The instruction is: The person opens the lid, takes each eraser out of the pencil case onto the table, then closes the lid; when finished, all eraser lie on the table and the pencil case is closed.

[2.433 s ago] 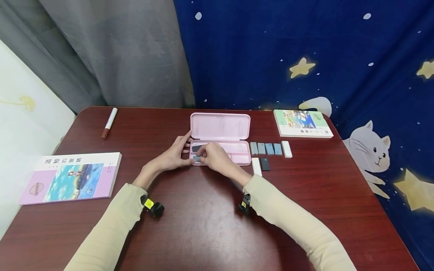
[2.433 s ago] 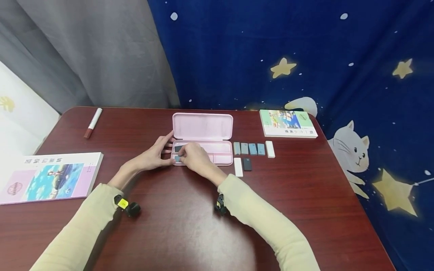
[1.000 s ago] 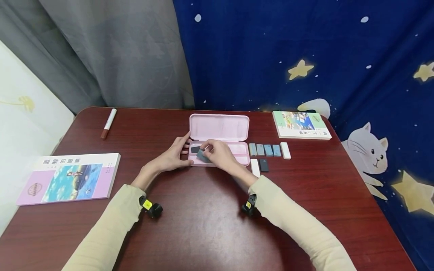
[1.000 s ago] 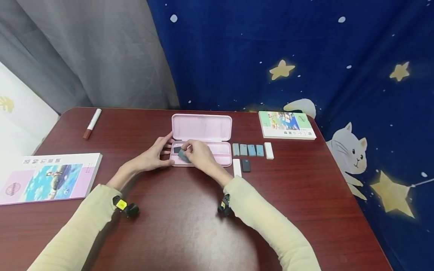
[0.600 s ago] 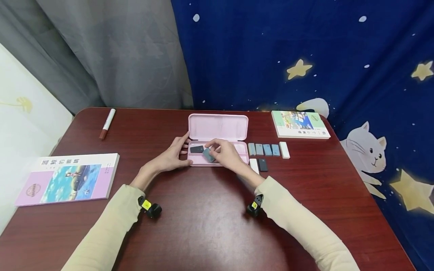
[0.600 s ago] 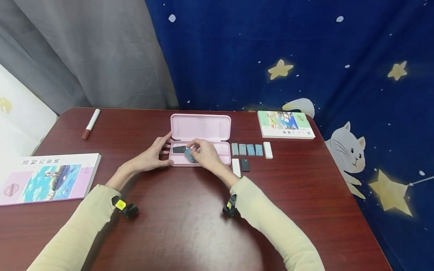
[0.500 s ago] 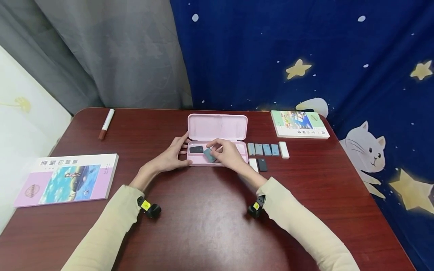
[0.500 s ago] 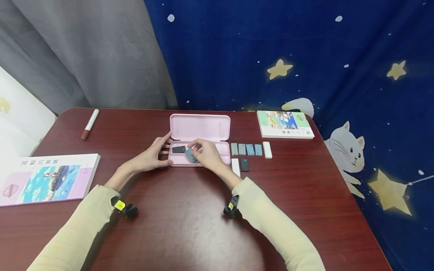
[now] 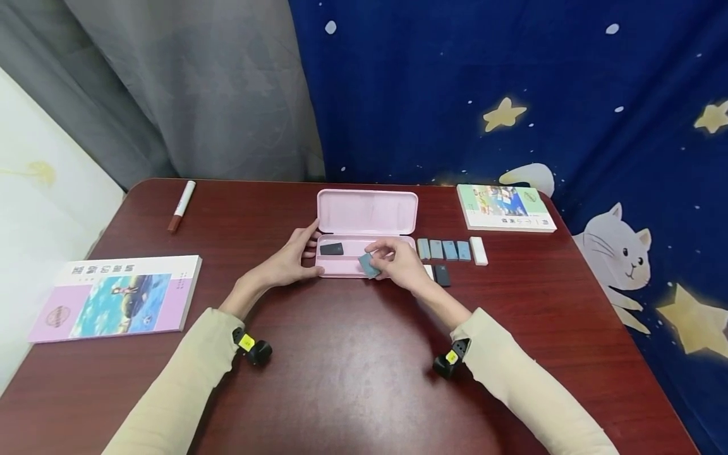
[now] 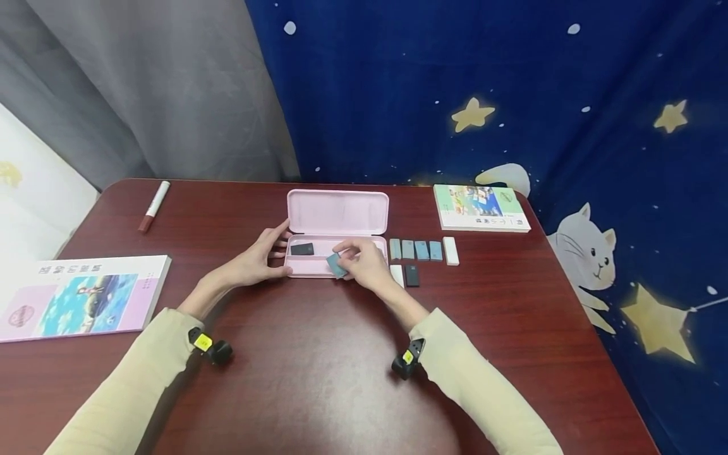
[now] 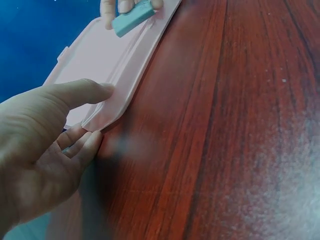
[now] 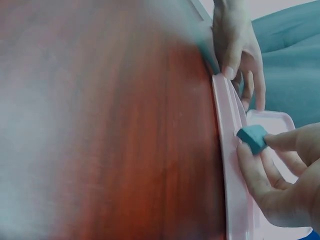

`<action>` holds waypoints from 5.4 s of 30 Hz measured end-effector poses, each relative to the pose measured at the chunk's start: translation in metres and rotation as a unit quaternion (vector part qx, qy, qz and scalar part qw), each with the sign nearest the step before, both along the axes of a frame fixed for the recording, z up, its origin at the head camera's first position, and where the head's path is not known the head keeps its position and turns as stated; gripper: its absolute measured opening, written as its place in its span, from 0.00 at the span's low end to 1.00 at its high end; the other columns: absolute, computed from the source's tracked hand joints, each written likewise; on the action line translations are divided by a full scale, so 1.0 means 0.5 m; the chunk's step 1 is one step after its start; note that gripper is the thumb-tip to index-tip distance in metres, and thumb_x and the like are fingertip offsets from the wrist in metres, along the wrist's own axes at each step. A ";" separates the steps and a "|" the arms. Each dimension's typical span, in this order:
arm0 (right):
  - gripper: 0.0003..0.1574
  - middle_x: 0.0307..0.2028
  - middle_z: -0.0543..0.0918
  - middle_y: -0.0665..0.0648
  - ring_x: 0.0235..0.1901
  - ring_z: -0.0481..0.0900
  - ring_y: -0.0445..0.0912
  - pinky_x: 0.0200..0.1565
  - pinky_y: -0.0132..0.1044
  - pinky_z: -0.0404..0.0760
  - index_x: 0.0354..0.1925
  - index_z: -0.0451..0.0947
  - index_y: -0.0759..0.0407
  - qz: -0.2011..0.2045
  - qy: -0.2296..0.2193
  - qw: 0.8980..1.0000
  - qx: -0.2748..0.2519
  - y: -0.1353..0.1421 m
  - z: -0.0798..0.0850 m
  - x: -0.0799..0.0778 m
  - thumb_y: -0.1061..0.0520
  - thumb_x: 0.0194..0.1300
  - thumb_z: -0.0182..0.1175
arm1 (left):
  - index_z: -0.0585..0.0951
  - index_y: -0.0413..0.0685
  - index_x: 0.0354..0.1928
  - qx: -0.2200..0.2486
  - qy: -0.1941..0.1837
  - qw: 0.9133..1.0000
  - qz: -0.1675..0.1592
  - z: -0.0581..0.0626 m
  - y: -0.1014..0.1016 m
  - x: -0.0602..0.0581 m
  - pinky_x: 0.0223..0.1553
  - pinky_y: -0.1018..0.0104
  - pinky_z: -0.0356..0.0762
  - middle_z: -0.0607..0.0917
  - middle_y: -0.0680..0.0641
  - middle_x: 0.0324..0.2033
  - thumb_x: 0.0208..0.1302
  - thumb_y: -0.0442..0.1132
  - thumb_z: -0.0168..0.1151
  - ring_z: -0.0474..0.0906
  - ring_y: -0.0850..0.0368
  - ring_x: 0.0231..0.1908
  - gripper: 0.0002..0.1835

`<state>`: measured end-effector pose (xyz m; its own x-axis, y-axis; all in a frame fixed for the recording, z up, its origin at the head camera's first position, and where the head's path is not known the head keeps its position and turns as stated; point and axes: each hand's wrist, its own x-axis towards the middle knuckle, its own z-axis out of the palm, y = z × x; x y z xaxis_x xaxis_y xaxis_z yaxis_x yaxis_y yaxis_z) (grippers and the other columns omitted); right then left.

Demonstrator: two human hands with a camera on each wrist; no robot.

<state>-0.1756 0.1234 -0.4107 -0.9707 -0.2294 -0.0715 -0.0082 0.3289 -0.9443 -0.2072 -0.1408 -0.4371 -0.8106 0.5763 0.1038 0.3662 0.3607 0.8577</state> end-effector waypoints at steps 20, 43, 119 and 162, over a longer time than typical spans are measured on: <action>0.17 0.36 0.78 0.65 0.26 0.80 0.46 0.31 0.44 0.85 0.52 0.75 0.73 -0.015 -0.047 0.997 -0.066 0.049 0.013 0.003 0.71 0.64 0.58 | 0.45 0.33 0.74 -0.006 0.026 1.000 0.007 -0.007 0.005 0.001 0.53 0.50 0.74 0.60 0.32 0.58 0.51 0.25 0.70 0.66 0.41 0.53 0.54; 0.22 0.37 0.78 0.61 0.31 0.82 0.44 0.38 0.45 0.85 0.57 0.69 0.76 -0.066 -0.083 0.988 -0.111 0.181 0.006 0.020 0.70 0.65 0.58 | 0.44 0.31 0.73 0.001 0.025 1.000 0.005 -0.008 0.004 0.002 0.53 0.48 0.72 0.59 0.30 0.58 0.52 0.23 0.68 0.65 0.38 0.52 0.53; 0.15 0.35 0.83 0.71 0.25 0.85 0.43 0.28 0.37 0.84 0.49 0.78 0.74 -0.157 0.030 0.984 0.083 0.316 -0.033 0.071 0.69 0.63 0.60 | 0.45 0.33 0.74 0.032 0.004 0.999 0.010 -0.010 0.001 0.003 0.57 0.48 0.71 0.60 0.29 0.59 0.52 0.23 0.68 0.67 0.37 0.55 0.53; 0.11 0.33 0.86 0.58 0.33 0.83 0.45 0.38 0.31 0.79 0.42 0.84 0.65 0.077 0.143 0.972 0.169 -0.081 0.017 -0.084 0.68 0.59 0.64 | 0.45 0.34 0.74 0.019 0.000 1.000 0.006 -0.003 0.005 0.007 0.58 0.48 0.70 0.59 0.30 0.59 0.53 0.24 0.68 0.66 0.37 0.56 0.53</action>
